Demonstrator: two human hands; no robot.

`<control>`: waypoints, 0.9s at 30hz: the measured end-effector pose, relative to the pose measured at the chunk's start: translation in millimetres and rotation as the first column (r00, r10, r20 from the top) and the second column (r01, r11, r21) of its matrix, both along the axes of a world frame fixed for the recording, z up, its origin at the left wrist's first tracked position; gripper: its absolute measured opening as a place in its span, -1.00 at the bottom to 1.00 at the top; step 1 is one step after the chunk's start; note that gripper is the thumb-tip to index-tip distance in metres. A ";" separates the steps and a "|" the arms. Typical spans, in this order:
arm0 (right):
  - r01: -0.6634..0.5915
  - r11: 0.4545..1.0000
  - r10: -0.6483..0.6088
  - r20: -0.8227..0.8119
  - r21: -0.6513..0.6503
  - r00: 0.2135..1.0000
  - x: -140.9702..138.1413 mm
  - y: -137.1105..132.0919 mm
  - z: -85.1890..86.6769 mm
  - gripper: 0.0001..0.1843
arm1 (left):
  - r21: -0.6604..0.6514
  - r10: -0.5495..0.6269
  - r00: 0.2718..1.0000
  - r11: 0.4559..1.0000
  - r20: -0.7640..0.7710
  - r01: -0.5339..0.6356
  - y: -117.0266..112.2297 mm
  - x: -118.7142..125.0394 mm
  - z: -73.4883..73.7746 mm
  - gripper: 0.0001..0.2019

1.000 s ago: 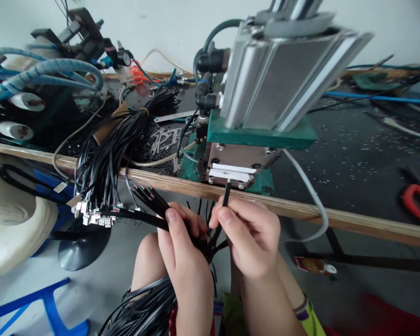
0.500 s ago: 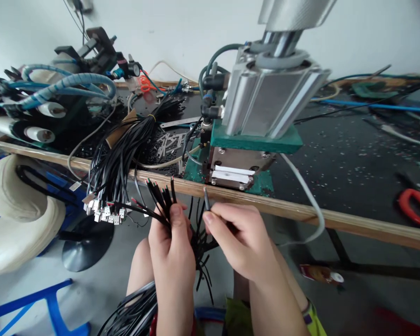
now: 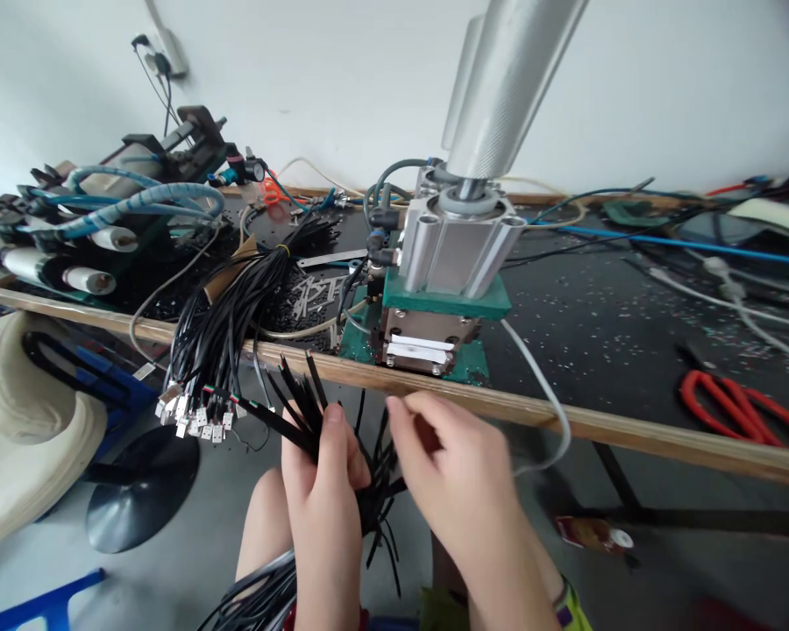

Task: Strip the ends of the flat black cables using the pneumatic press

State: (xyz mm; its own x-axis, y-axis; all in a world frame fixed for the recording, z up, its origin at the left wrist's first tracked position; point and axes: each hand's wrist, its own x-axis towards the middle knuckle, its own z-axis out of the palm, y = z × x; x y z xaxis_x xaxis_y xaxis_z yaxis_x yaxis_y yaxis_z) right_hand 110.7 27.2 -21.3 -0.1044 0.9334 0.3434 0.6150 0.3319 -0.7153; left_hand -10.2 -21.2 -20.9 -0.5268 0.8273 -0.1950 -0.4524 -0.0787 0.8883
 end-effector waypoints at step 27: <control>0.004 0.996 0.006 -0.102 0.094 0.995 7.8 -16.9 14.6 -0.25 | -0.165 0.146 0.986 0.974 -0.081 -0.157 5.3 20.4 1.5 -0.57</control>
